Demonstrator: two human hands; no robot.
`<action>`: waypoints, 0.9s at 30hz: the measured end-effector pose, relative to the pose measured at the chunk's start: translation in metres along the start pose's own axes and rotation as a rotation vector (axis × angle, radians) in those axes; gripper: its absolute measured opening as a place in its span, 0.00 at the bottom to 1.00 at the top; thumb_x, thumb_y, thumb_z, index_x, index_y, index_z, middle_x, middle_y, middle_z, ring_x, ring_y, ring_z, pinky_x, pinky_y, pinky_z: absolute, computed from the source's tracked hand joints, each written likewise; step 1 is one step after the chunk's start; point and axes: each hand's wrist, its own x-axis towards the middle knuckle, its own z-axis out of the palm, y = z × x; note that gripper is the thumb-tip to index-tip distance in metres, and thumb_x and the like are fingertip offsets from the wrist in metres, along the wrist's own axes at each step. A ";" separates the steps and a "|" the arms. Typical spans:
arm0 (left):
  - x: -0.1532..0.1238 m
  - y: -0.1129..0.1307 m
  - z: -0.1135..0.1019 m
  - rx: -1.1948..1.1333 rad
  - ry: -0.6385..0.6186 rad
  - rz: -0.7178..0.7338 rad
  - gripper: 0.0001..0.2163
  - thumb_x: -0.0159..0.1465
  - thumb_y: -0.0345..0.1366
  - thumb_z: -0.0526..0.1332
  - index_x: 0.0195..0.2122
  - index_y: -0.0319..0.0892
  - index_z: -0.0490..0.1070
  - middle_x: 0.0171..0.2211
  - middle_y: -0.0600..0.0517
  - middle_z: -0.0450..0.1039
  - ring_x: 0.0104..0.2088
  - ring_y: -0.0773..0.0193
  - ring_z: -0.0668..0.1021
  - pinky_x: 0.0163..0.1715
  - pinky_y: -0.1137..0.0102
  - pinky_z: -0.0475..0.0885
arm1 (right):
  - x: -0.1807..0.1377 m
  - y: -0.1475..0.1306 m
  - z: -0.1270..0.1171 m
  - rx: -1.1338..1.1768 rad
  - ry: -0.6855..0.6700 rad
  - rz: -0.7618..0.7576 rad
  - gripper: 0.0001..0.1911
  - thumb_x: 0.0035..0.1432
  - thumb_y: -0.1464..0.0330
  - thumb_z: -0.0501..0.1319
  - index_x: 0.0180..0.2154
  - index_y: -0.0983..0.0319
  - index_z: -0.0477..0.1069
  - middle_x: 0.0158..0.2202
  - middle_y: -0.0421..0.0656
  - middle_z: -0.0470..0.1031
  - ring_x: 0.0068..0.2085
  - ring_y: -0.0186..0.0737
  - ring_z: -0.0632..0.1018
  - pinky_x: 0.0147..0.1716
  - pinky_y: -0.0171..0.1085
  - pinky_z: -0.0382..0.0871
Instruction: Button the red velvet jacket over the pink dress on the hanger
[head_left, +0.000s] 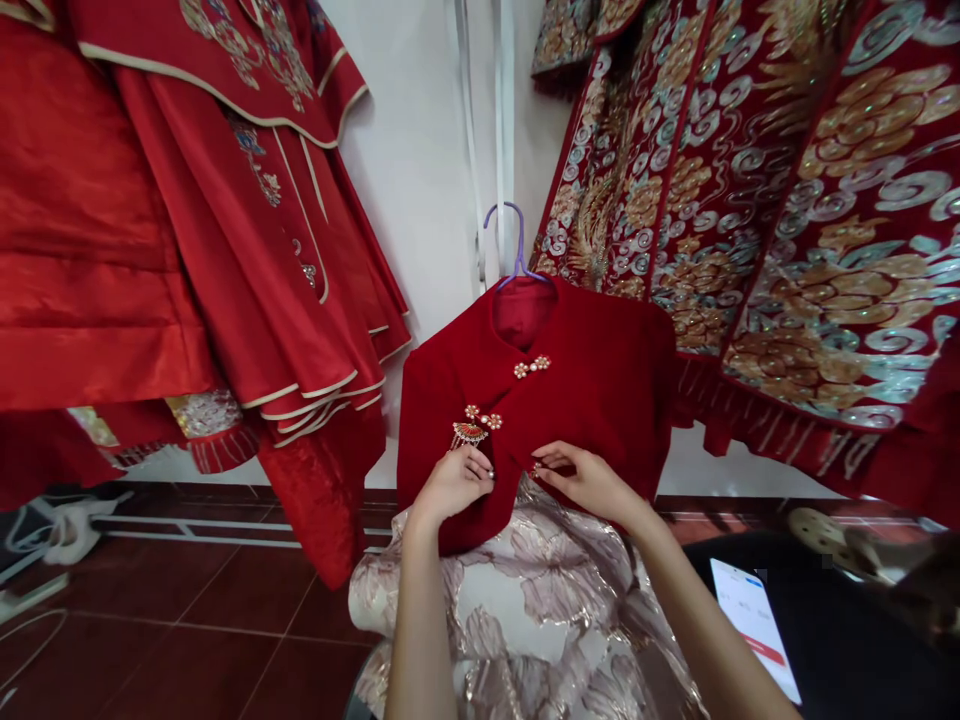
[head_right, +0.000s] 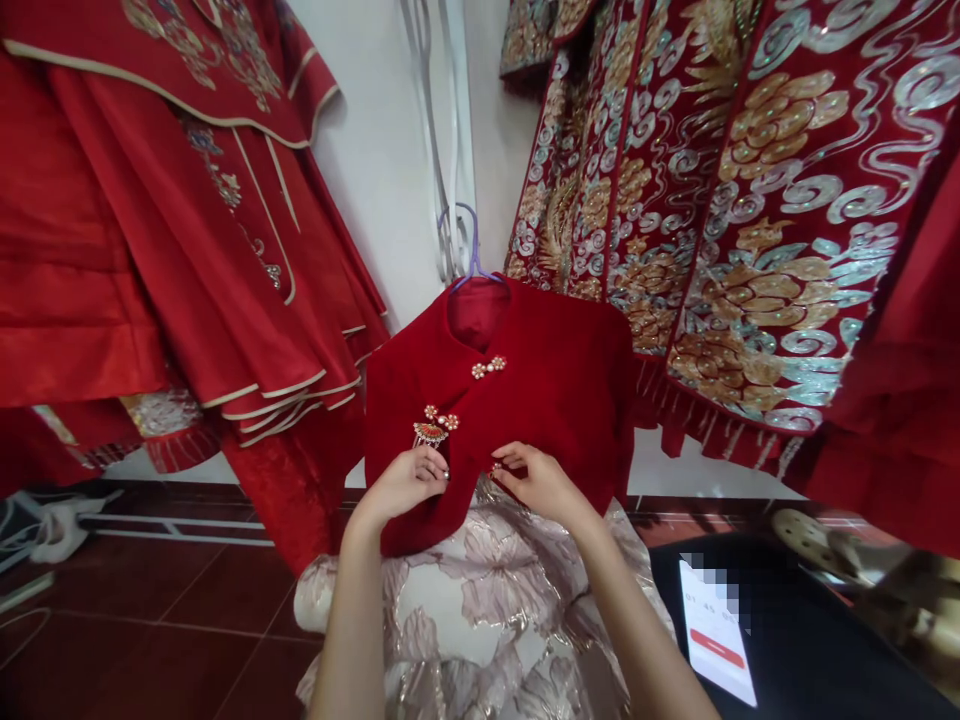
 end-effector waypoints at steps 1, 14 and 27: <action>-0.001 0.003 0.001 0.004 -0.010 0.009 0.10 0.44 0.21 0.62 0.27 0.38 0.69 0.23 0.54 0.71 0.24 0.71 0.72 0.25 0.76 0.67 | 0.002 0.005 0.006 0.010 0.004 -0.003 0.11 0.52 0.66 0.63 0.39 0.61 0.73 0.36 0.44 0.77 0.38 0.39 0.78 0.42 0.43 0.74; 0.002 0.012 0.023 -0.044 -0.154 0.098 0.05 0.48 0.27 0.65 0.27 0.38 0.74 0.25 0.51 0.75 0.27 0.68 0.75 0.32 0.73 0.71 | 0.004 0.021 0.005 0.089 -0.020 0.155 0.11 0.44 0.64 0.68 0.31 0.63 0.76 0.27 0.43 0.78 0.29 0.37 0.78 0.32 0.36 0.73; 0.019 -0.010 0.079 0.557 0.296 0.218 0.04 0.51 0.27 0.60 0.28 0.38 0.73 0.31 0.41 0.76 0.31 0.56 0.78 0.33 0.67 0.69 | -0.001 -0.001 -0.020 0.164 0.073 0.154 0.15 0.45 0.61 0.68 0.34 0.63 0.77 0.32 0.45 0.79 0.32 0.39 0.78 0.35 0.39 0.74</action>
